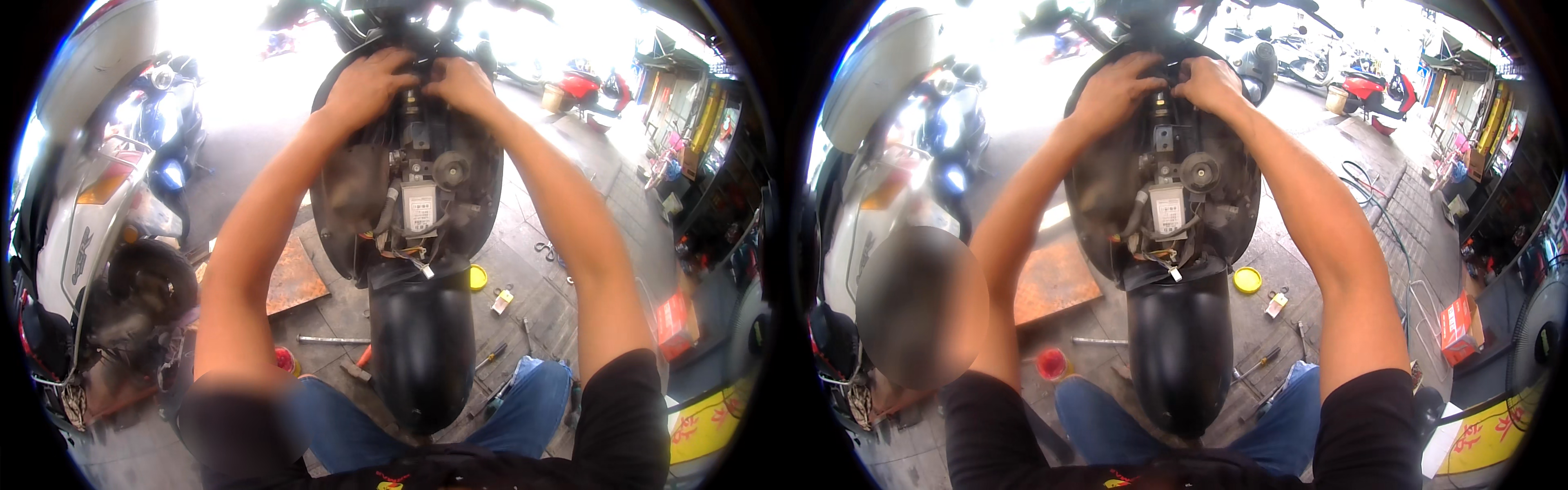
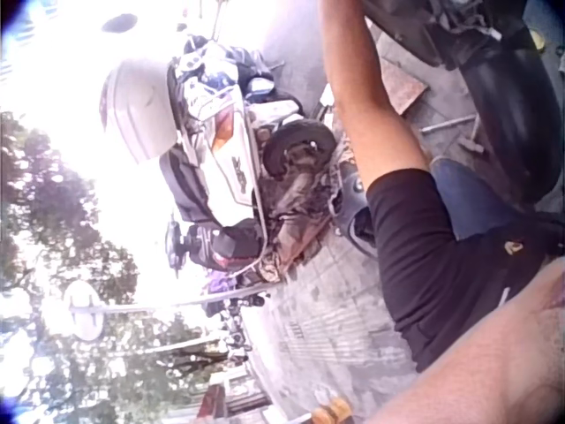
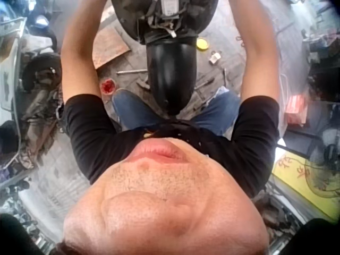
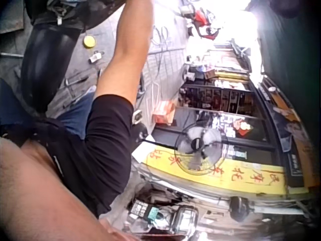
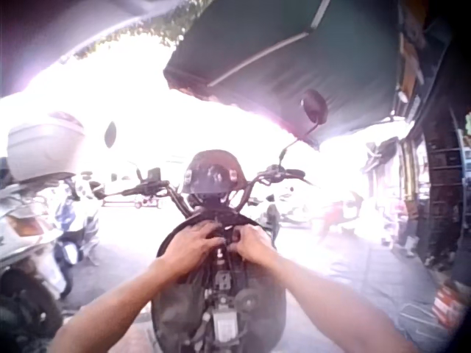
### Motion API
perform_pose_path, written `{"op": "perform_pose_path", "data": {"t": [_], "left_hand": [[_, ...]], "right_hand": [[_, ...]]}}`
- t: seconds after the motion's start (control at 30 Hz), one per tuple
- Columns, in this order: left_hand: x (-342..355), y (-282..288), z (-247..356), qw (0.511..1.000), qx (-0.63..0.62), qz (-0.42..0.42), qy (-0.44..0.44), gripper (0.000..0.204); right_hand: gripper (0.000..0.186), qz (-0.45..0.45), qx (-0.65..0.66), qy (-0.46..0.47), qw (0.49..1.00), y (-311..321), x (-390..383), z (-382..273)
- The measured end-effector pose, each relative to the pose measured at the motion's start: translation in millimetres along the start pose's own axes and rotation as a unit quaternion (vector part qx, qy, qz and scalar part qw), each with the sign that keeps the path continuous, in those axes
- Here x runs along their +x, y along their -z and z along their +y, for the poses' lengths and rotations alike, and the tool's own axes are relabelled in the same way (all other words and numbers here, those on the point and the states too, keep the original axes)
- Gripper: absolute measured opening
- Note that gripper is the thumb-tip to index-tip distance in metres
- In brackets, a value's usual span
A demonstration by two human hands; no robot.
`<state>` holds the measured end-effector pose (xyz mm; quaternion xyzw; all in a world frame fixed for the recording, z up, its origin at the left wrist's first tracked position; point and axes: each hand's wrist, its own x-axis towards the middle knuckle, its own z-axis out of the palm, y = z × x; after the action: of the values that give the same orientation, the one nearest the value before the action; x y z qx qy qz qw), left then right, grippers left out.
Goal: The person disconnects electrical wires, removes components behind the front panel of a scooter by hand, unscrews bolts with an electric screwdriver, and cuts a zip tie using scissors.
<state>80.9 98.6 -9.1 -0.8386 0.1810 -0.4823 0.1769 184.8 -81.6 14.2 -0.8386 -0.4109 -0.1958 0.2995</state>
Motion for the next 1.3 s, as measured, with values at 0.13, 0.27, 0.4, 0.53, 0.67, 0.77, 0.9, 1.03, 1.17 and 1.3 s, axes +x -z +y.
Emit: {"op": "perform_pose_path", "data": {"t": [0.13, 0.27, 0.4, 0.53, 0.67, 0.77, 0.9, 1.03, 1.17, 1.3], "left_hand": [[1, -2, 2, 0.999, -0.036, 0.004, 0.038, 0.034], [3, 0, -4, 1.000, 0.004, -0.005, 0.023, 0.040], [3, 2, -2, 1.000, 0.011, -0.014, 0.016, 0.040], [4, 6, 2, 0.999, 0.002, -0.033, 0.019, 0.039], [-2, 4, -7, 1.000, 0.004, -0.013, 0.007, 0.038], [-2, 3, -6, 1.000, -0.007, 0.000, 0.005, 0.037], [2, 5, -2, 0.999, -0.027, -0.007, 0.019, 0.038], [1, 3, -4, 0.999, -0.026, -0.012, 0.024, 0.040], [0, 2, -5, 0.999, 0.021, -0.027, 0.033, 0.040], [-1, -4, -8, 1.000, 0.002, 0.002, 0.027, 0.039]], "right_hand": [[0.031, 0.020, -0.017, 0.010, 1.000, -2, -2, -1], [0.031, 0.020, -0.011, 0.005, 1.000, -1, -2, -7], [0.031, 0.011, -0.006, 0.011, 1.000, -3, -2, -3], [0.028, -0.015, 0.157, 0.016, 0.987, 2, -8, 5], [0.029, 0.040, 0.240, 0.090, 0.966, -7, -33, -4], [0.028, 0.197, 0.101, 0.218, 0.950, -23, -46, -12], [0.027, 0.202, 0.137, 0.150, 0.958, -35, -46, -16], [0.027, 0.234, 0.078, 0.190, 0.950, -38, -44, -19], [0.027, 0.255, 0.064, 0.220, 0.939, -42, -40, -25], [0.028, 0.247, 0.069, 0.237, 0.937, -48, -36, -22]]}}
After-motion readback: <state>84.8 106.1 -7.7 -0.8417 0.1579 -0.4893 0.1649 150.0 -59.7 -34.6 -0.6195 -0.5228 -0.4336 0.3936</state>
